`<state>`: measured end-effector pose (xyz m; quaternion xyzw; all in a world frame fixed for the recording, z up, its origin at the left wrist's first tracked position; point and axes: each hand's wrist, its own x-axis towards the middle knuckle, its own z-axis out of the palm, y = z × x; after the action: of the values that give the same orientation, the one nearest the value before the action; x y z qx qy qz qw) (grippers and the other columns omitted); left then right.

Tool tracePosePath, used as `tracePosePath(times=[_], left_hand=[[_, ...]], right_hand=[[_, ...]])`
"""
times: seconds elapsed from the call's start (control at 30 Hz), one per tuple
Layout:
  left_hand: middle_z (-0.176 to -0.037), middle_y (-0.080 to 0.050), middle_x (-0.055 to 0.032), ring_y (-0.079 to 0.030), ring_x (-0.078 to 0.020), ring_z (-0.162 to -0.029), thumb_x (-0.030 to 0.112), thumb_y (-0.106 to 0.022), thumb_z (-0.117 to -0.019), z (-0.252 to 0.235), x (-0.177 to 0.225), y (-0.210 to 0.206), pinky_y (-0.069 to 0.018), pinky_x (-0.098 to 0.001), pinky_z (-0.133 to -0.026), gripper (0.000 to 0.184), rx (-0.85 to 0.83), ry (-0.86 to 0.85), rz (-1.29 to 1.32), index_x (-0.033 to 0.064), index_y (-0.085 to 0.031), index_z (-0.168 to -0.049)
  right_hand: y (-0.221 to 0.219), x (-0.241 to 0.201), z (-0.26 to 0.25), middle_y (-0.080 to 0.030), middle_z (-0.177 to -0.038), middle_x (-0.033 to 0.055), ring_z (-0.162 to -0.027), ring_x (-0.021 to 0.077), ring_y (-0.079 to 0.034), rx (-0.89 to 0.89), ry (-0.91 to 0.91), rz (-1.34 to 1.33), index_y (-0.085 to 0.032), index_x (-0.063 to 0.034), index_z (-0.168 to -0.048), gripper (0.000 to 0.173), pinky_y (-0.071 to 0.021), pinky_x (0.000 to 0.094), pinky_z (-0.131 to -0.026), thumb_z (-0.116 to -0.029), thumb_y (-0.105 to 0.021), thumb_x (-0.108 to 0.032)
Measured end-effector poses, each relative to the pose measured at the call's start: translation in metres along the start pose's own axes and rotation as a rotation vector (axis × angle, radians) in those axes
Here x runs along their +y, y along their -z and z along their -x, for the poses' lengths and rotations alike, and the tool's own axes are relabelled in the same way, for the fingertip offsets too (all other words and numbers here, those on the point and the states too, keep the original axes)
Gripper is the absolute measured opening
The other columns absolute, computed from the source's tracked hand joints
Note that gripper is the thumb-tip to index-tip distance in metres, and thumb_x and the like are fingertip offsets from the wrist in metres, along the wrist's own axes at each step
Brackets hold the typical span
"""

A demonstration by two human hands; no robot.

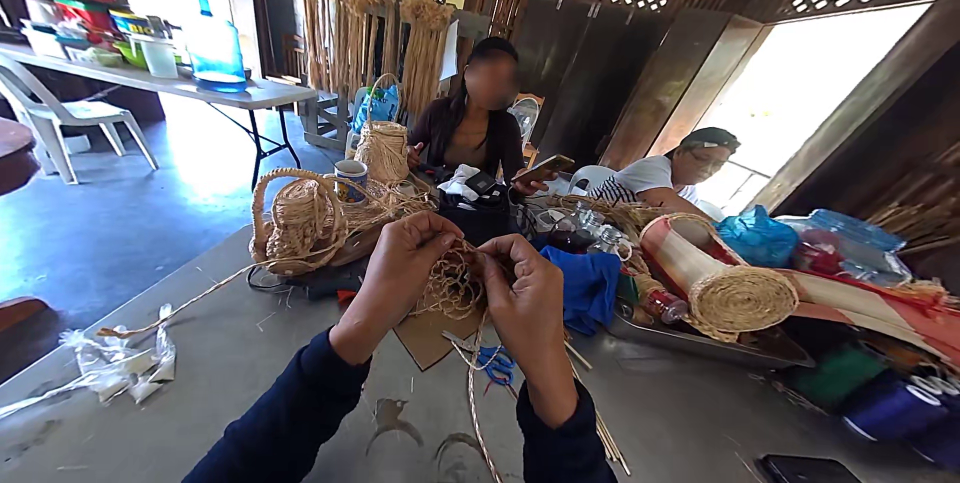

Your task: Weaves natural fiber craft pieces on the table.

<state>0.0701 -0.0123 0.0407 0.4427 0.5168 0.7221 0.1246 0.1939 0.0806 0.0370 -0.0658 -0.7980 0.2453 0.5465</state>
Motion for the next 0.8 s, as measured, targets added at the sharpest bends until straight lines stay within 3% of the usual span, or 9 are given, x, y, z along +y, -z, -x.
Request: tracePosePath(times=[0.1,0.17,0.27,0.33,0.4,0.47,0.8], left_hand=[[-0.086,-0.072,-0.003,-0.069,-0.0083,-0.08,-0.001,-0.057,-0.0998,-0.001,0.001,0.004,-0.0575,-0.0248,-0.077,0.014,-0.056,0.016,0.035,0.0011,-0.07,-0.102],[-0.094,-0.073,-0.006,-0.07,-0.0108,-0.085,0.003,-0.047,-0.1036,-0.002,0.005,0.009,-0.0578,-0.0271,-0.079,0.024,-0.112,0.073,0.119,0.0004,-0.07,-0.109],[-0.092,-0.074,-0.0062,-0.07,-0.0098,-0.081,0.007,-0.035,-0.1051,-0.002,0.012,0.011,-0.058,-0.0252,-0.075,0.035,-0.127,0.119,0.202,0.0001,-0.07,-0.107],[-0.092,-0.073,-0.0058,-0.07,-0.0099,-0.081,0.006,-0.042,-0.1033,-0.002,0.013,0.012,-0.0581,-0.0253,-0.076,0.029,-0.137,0.128,0.191,0.0003,-0.07,-0.108],[-0.093,-0.073,-0.0046,-0.07,-0.0095,-0.085,0.001,-0.057,-0.0956,-0.001,0.012,0.011,-0.0576,-0.026,-0.079,0.019,-0.146,0.097,0.117,0.0005,-0.069,-0.11],[-0.094,-0.074,-0.0036,-0.071,-0.0077,-0.086,-0.002,-0.067,-0.0899,0.0,0.011,0.008,-0.0587,-0.0243,-0.08,0.02,-0.135,0.036,0.04,0.0006,-0.069,-0.11],[-0.089,-0.075,-0.0012,-0.07,-0.0062,-0.083,0.001,-0.077,-0.0866,0.001,0.003,-0.003,-0.0589,-0.0234,-0.078,0.013,0.004,-0.043,-0.061,0.0043,-0.075,-0.099]], right_hand=[[-0.003,-0.002,0.0,-0.069,-0.078,0.0025,-0.068,-0.0027,-0.063,0.032,-0.01,0.044,-0.069,-0.0008,-0.09,0.008,-0.0519,0.0116,-0.064,-0.0893,-0.062,-0.004],[-0.004,-0.002,0.0,-0.069,-0.077,0.0029,-0.067,-0.0029,-0.063,0.033,-0.009,0.048,-0.069,-0.0002,-0.091,0.007,-0.052,0.0115,-0.063,-0.089,-0.063,-0.004],[-0.006,-0.001,0.001,-0.069,-0.076,0.0029,-0.067,-0.0034,-0.063,0.036,-0.007,0.05,-0.069,-0.0001,-0.09,0.006,-0.0516,0.0109,-0.063,-0.0884,-0.065,-0.004],[-0.007,-0.002,0.001,-0.069,-0.077,0.0032,-0.067,-0.0037,-0.063,0.035,-0.003,0.06,-0.069,0.0001,-0.089,0.006,-0.0519,0.0105,-0.063,-0.088,-0.065,-0.004],[-0.007,-0.002,0.001,-0.069,-0.077,0.0034,-0.067,-0.0035,-0.063,0.038,0.0,0.068,-0.069,0.0,-0.089,0.006,-0.0521,0.0107,-0.063,-0.0879,-0.066,-0.005],[-0.007,-0.001,0.001,-0.07,-0.078,0.0036,-0.068,-0.0031,-0.064,0.041,0.011,0.08,-0.07,-0.0001,-0.089,0.006,-0.0524,0.0107,-0.064,-0.088,-0.066,-0.005],[-0.003,-0.008,0.001,-0.073,-0.081,0.0049,-0.071,-0.002,-0.067,0.014,-0.014,0.052,-0.073,0.0003,-0.091,0.007,-0.0549,0.0116,-0.068,-0.088,-0.068,-0.003]])
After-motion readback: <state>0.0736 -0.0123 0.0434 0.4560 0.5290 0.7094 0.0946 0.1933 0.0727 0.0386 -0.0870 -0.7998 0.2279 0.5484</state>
